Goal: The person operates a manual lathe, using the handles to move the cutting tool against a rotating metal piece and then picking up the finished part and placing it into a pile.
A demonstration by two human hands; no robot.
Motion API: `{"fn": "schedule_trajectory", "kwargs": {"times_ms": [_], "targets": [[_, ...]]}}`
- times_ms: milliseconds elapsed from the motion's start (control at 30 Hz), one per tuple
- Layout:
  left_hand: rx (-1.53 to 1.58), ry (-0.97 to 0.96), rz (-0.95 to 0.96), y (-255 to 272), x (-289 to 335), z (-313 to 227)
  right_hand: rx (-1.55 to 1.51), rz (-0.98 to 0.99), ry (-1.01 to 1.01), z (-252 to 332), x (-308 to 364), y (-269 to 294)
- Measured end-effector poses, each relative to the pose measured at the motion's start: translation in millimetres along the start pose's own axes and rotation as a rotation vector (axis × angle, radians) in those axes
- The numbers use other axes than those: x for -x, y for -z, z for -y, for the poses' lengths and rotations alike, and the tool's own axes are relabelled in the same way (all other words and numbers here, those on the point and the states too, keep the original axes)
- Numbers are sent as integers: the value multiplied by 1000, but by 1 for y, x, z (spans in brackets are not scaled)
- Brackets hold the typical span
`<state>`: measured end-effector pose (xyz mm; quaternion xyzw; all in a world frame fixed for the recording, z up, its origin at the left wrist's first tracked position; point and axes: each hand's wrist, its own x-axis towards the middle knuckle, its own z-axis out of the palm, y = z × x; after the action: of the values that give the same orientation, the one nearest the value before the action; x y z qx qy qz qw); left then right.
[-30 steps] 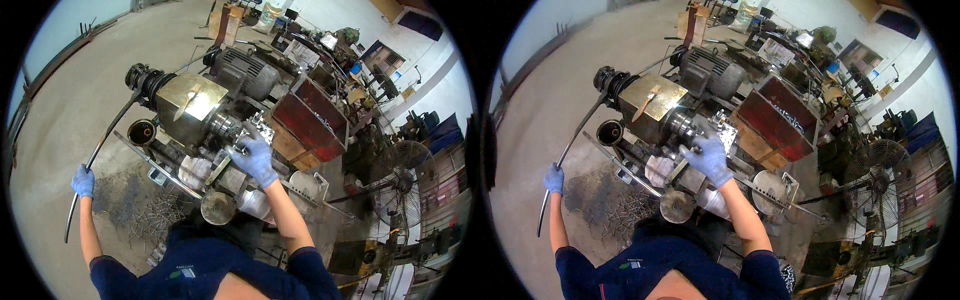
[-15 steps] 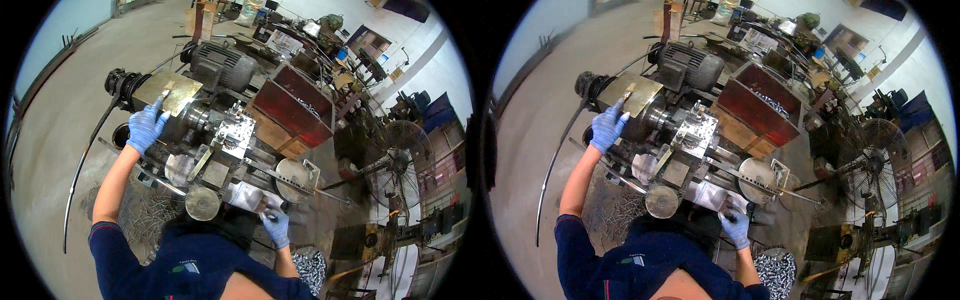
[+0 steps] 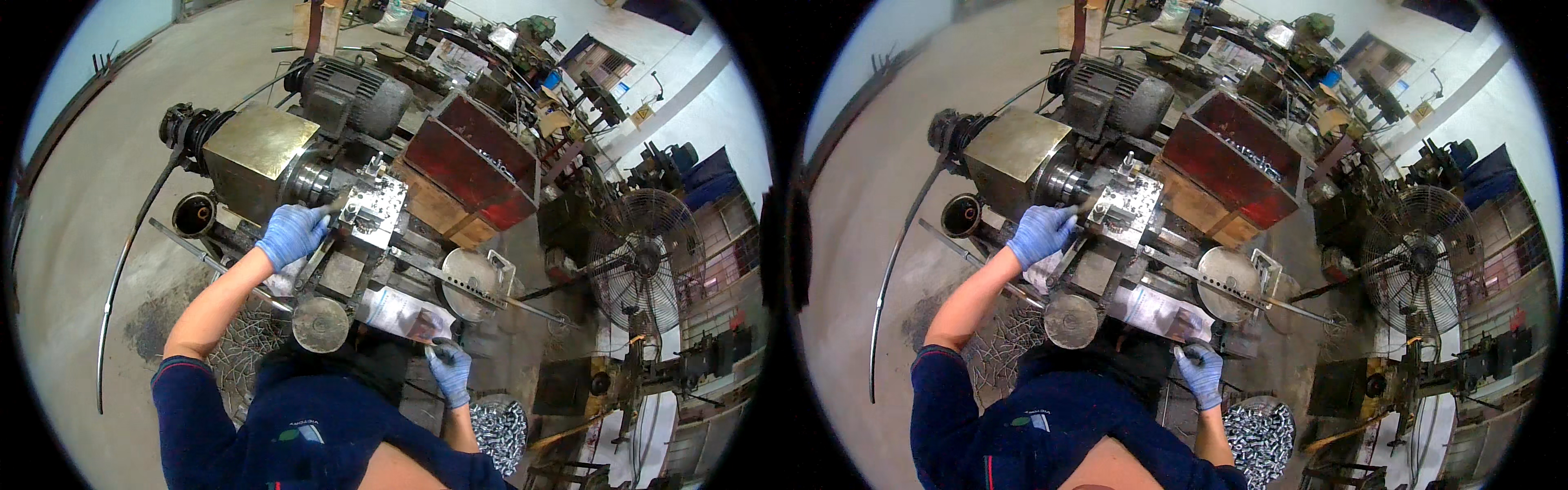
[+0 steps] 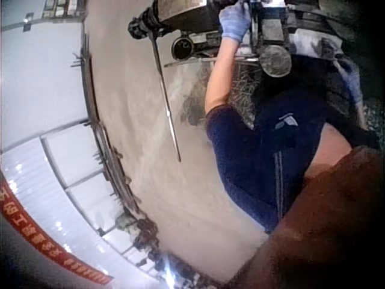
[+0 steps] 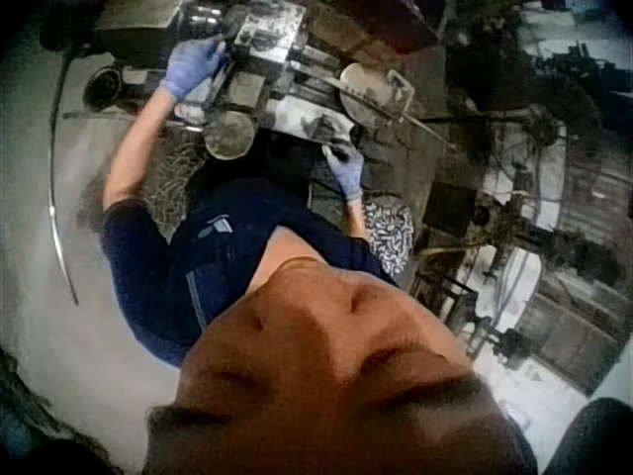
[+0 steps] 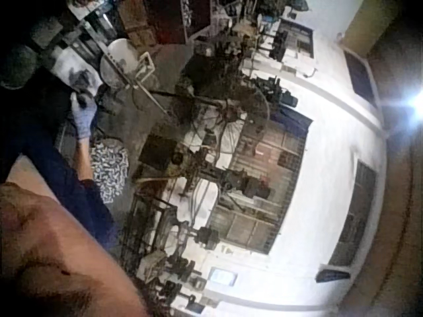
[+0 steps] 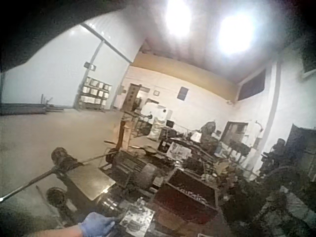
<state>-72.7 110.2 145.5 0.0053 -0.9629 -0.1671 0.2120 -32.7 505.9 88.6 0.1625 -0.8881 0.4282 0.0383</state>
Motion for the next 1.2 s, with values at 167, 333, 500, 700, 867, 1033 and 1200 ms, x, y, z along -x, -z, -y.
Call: {"fn": "schedule_trajectory", "kwargs": {"times_ms": [167,333,500,700,867,1033,1200], "targets": [[-27,32,62,21,18,16,27,-72,50,-14,1,-2],[151,46,-380,79,14,20,-12,-27,-68,-16,-1,8],[181,37,-248,65,11,15,6,-58,10,-26,-4,5],[129,24,-183,2,-6,-1,-1,5,-50,-12,-3,5],[-45,47,9,2,-7,-2,-3,-46,-23,-17,1,10],[4,94,8,48,3,1,-36,-8,-125,-19,1,8],[39,-8,-508,94,1,30,3,-60,-83,-38,-5,19]]}}
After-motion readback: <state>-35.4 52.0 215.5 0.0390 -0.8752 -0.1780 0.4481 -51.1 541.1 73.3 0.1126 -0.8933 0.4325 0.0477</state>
